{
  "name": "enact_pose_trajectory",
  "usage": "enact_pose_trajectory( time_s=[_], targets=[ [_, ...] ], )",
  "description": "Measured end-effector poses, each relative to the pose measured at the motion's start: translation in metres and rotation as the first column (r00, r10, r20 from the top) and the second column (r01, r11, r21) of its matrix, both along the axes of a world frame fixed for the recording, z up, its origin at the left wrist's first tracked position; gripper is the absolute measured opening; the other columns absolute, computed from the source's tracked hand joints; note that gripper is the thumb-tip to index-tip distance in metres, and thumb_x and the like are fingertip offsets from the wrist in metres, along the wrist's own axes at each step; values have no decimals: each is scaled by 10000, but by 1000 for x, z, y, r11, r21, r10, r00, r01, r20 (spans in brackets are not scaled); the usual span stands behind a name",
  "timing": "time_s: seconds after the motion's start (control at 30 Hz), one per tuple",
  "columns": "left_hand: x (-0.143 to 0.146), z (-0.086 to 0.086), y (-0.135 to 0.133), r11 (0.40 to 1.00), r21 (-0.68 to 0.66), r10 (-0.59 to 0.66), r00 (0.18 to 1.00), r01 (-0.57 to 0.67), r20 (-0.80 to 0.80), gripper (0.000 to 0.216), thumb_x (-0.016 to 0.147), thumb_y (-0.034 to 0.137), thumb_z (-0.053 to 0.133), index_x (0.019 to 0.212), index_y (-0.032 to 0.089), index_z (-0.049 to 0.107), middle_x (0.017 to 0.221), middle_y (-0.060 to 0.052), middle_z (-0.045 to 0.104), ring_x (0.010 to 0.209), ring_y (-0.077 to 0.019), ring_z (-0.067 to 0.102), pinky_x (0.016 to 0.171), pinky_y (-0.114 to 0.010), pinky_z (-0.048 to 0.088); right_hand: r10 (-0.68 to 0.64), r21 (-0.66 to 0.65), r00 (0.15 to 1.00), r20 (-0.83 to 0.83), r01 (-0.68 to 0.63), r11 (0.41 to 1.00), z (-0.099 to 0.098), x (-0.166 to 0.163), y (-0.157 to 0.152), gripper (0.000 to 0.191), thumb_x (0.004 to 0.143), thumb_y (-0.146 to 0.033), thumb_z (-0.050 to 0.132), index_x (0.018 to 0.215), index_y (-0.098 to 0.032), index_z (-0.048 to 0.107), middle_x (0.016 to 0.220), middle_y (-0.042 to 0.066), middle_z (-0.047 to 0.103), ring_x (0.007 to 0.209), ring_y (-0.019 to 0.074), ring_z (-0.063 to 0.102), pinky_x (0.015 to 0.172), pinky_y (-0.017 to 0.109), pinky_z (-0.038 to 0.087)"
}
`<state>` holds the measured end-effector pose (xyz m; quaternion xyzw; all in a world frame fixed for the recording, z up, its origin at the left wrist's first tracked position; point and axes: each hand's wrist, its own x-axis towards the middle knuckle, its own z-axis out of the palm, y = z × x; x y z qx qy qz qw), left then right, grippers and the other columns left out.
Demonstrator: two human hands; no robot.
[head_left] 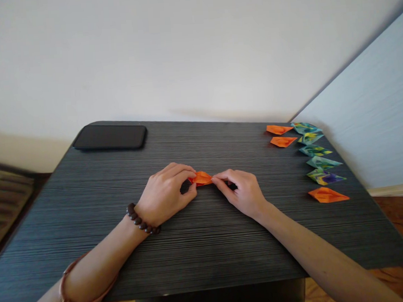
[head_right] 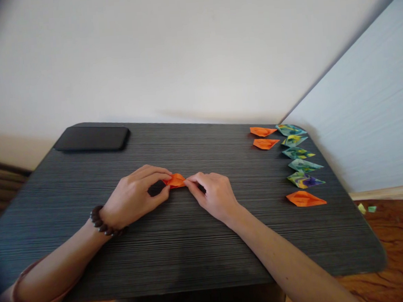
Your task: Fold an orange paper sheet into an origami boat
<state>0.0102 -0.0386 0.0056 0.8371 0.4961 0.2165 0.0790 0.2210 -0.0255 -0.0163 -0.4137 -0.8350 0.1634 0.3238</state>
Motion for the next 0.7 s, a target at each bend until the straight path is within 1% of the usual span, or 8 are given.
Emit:
enact_pose_trajectory(
  time_s=[0.13,0.23,0.37,0.5,0.6,0.7],
  targets=[
    [7,3,-3,998,66,13,997,-8,-79,172,823,191,489,895,167,643,963,-43,662,883,-194,584,822,-343,498,60,63,996,69,-64,996,-1,1,1,184,898,-300,491,887,-192,639,804,14,702,688,127,631,701,261,438],
    [8,5,-5,995,92,-18,990,31,-143,191,852,195,455,850,145,639,912,-60,658,862,-199,577,797,-345,504,91,90,991,97,-100,991,-3,3,2,188,905,-296,480,909,-198,640,839,20,708,713,132,639,728,272,435],
    [4,8,-4,991,76,-98,976,114,-195,229,892,209,402,897,139,620,950,-75,641,879,-195,561,797,-338,505,124,82,990,73,-130,988,-3,5,5,183,907,-293,479,941,-210,639,879,11,710,725,127,646,742,274,442],
    [1,9,-5,994,44,-83,969,96,-234,228,898,196,394,951,130,606,997,-86,627,911,-206,555,806,-348,506,138,71,989,57,-142,987,-3,5,6,175,900,-284,494,961,-207,638,913,12,708,756,133,649,761,282,443],
    [3,10,-5,994,18,-97,948,108,-304,199,875,138,416,908,123,611,995,-85,623,909,-215,553,794,-351,507,149,65,987,68,-153,986,-3,5,7,178,900,-287,494,975,-214,638,909,9,710,767,136,649,763,284,444],
    [5,12,-4,992,26,-105,933,122,-345,195,872,137,420,878,122,614,958,-86,625,886,-213,553,784,-345,505,156,85,985,76,-162,983,-4,4,6,176,898,-282,498,970,-217,644,881,9,713,759,137,648,755,283,446]
  ],
)
